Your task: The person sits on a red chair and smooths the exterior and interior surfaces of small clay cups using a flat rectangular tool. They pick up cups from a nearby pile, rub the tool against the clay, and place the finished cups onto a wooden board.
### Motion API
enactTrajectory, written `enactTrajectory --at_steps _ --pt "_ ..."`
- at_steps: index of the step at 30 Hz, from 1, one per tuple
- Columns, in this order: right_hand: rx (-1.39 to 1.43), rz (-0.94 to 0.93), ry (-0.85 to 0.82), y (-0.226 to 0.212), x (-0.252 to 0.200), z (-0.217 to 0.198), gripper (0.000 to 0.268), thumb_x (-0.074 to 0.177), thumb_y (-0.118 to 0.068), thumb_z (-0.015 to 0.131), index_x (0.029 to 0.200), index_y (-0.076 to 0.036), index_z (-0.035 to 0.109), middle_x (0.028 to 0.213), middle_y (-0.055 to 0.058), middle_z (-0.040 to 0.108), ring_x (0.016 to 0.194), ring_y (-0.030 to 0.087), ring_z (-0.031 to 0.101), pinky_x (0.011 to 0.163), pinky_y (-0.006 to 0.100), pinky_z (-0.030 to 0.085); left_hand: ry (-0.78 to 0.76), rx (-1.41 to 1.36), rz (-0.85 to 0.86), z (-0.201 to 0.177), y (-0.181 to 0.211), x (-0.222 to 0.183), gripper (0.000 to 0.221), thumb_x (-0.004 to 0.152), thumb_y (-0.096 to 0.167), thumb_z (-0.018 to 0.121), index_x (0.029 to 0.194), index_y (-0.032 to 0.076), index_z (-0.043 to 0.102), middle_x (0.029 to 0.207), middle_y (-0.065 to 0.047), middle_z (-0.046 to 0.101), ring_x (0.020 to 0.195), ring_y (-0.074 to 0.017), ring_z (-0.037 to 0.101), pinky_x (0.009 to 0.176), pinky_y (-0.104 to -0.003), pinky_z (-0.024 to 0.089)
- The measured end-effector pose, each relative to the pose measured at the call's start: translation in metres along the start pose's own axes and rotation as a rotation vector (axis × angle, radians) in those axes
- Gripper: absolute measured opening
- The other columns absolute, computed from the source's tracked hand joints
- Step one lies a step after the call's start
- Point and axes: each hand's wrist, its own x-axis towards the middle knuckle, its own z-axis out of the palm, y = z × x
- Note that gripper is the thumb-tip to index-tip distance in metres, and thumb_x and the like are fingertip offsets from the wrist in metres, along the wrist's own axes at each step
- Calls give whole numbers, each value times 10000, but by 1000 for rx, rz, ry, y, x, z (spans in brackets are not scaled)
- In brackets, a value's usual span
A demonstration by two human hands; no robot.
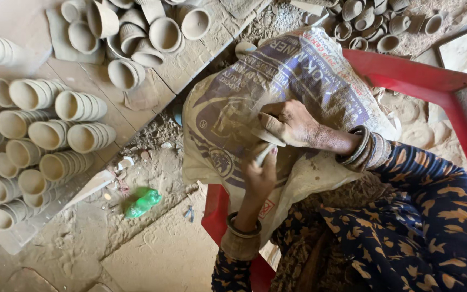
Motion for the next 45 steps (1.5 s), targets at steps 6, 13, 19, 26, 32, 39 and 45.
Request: enactTrajectory --at_steps 6,13,19,26,32,39,45 --pt "167 -357 67 20 13 20 343 1061 -210 445 1204 50 617 1039 211 713 909 356 735 759 385 618 254 1066 963 11 15 20 133 982 117 670 1090 41 680 1111 -119 751 1169 -254 638 1156 -602 357" --pt "-235 -311 136 27 5 21 244 998 -212 571 1047 -7 695 849 133 745 729 307 725 592 396 576 -81 285 133 2 20 16 181 989 113 664 1091 -1 760 888 -141 736 734 -196 666 692 -340 515" --pt "815 -523 189 79 9 51 456 1008 -338 693 1153 53 509 1187 250 572 1110 276 639 909 422 528 39 -215 103 -82 9 11 214 1006 119 667 1143 -26 743 1026 -93 784 926 -186 748 830 -308 597" --pt "1738 353 -184 98 7 73 434 998 -327 686 1278 -1 629 1212 161 679 1093 259 686 920 439 592 250 -439 195 -92 -11 7 201 1126 47 678 1095 -148 719 1016 -146 729 942 -187 687 893 -340 543" --pt "1673 -125 -207 55 8 50 554 999 -480 621 1337 -45 570 1307 134 626 1142 265 682 898 481 627 327 366 576 -91 -18 12 256 1102 41 517 1315 -35 637 1272 -166 685 1149 -215 712 982 -324 584" --pt "940 -313 29 -22 24 20 674 1009 -354 712 1576 -103 449 1422 167 566 1266 275 555 1043 410 472 153 -503 184 -50 4 20 386 1093 187 467 1419 -3 546 1386 -157 611 1230 -259 637 1041 -409 526" --pt "127 -422 102 -64 2 16 685 842 -291 795 1430 -101 500 1364 190 587 1286 353 549 1093 455 448 161 -990 -106 -48 47 15 500 1072 317 413 1456 10 503 1437 -130 582 1290 -259 593 1078 -437 498"
